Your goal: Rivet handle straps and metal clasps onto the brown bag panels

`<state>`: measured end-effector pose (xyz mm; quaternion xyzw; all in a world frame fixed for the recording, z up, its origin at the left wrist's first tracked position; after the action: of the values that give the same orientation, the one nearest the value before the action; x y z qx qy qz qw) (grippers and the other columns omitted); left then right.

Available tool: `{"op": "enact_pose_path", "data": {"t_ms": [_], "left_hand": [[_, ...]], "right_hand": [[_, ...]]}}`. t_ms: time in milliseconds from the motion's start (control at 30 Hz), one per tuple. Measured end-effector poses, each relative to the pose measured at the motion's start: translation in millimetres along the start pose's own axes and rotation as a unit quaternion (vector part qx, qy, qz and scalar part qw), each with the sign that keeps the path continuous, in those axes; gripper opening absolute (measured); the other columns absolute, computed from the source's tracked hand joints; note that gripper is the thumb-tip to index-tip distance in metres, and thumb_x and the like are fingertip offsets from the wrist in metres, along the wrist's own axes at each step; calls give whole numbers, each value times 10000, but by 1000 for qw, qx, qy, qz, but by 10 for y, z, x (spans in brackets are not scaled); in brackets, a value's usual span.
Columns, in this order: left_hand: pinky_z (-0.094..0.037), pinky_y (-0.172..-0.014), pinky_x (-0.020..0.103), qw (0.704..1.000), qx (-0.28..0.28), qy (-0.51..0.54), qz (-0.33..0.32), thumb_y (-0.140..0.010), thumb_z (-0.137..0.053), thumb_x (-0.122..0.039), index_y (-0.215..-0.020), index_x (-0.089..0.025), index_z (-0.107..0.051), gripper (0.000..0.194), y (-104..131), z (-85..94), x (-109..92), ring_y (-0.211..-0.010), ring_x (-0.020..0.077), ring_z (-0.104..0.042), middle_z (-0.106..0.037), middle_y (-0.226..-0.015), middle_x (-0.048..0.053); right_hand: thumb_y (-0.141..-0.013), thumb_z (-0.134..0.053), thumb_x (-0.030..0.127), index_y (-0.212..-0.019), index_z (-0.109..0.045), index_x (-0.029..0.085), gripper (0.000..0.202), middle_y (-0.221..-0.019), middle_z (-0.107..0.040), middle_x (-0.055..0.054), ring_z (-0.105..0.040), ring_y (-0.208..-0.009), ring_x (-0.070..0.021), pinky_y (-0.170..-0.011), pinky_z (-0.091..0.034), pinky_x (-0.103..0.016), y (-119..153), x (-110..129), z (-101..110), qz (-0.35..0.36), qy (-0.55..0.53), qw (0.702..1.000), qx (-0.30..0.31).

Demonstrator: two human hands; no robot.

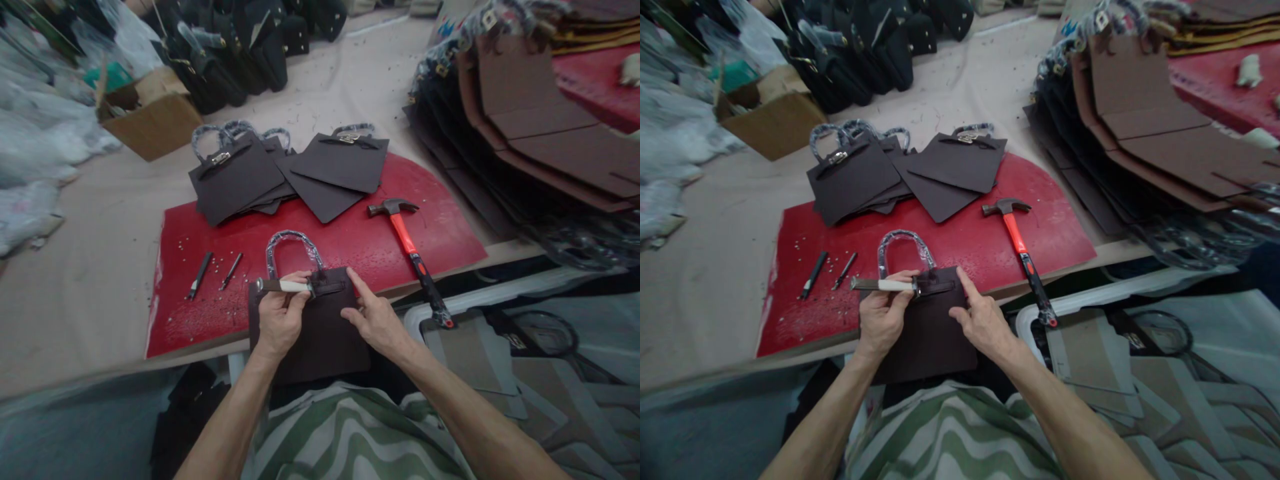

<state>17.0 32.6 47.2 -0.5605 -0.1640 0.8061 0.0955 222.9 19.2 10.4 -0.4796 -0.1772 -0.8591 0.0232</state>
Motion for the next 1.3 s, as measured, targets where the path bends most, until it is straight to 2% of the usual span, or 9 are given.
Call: {"op": "enact_pose_path", "data": {"t_ms": [200, 367, 700, 967, 1200, 1300], "left_hand": [[-580, -972, 425, 997, 52, -2, -52, -924, -621, -172, -1009, -178, -660, 93, -22, -260, -3, -1067, 217, -701, -729, -1119, 108], [-577, -976, 460, 996, 49, -29, -63, -930, -618, -187, -1024, -176, -650, 99, 13, -250, 8, -1077, 231, -700, -728, -1129, 118], [-602, -955, 445, 993, 56, -45, -91, -946, -608, -196, -1041, -185, -634, 100, 12, -281, -36, -1075, 221, -714, -736, -1131, 104], [-588, -971, 430, 991, 67, -51, -109, -929, -603, -121, -1074, -196, -620, 164, 28, -319, -31, -1096, 221, -700, -718, -1150, 99], [-574, -962, 438, 983, 15, -127, -131, -927, -572, -94, -1073, -190, -592, 176, 130, -352, -118, -1103, 225, -669, -680, -1124, 102], [-575, -946, 421, 981, 14, -140, -132, -935, -554, -93, -1065, -187, -591, 164, 151, -369, -152, -1083, 218, -667, -677, -1095, 97]], "right_hand": [[-857, -605, 330, -1588, -272, 250, 807, -581, -525, 71, -510, -543, -167, -600, -375, -279, -34, 37, 13, -34, 48, 998, 14], [-861, -601, 332, -1586, -284, 235, 797, -561, -505, 66, -503, -529, -173, -576, -368, -277, -44, 66, 27, -42, 62, 997, 16], [-862, -604, 340, -1589, -270, 263, 803, -562, -503, 63, -504, -534, -174, -576, -360, -268, -29, 3, -11, -35, 61, 997, 10], [-864, -601, 322, -1592, -264, 253, 805, -563, -512, 55, -519, -539, -181, -578, -356, -270, -40, 40, 8, -38, 67, 997, 12], [-871, -598, 306, -1593, -258, 255, 800, -600, -557, 44, -565, -591, -190, -618, -368, -276, -34, 10, 2, -27, 59, 998, 7], [-879, -590, 307, -1596, -247, 260, 796, -594, -545, 47, -563, -583, -193, -609, -366, -278, -28, -11, -7, -25, 50, 998, 8]]}}
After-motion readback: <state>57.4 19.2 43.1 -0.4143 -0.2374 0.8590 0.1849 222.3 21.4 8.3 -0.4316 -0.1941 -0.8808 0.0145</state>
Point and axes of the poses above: each hand's wrist, its own y-axis away from the middle knuckle, its own z-axis out of the back of the hand, x = y × z, the point moved 5 cm from there along -y, towards the middle knuckle
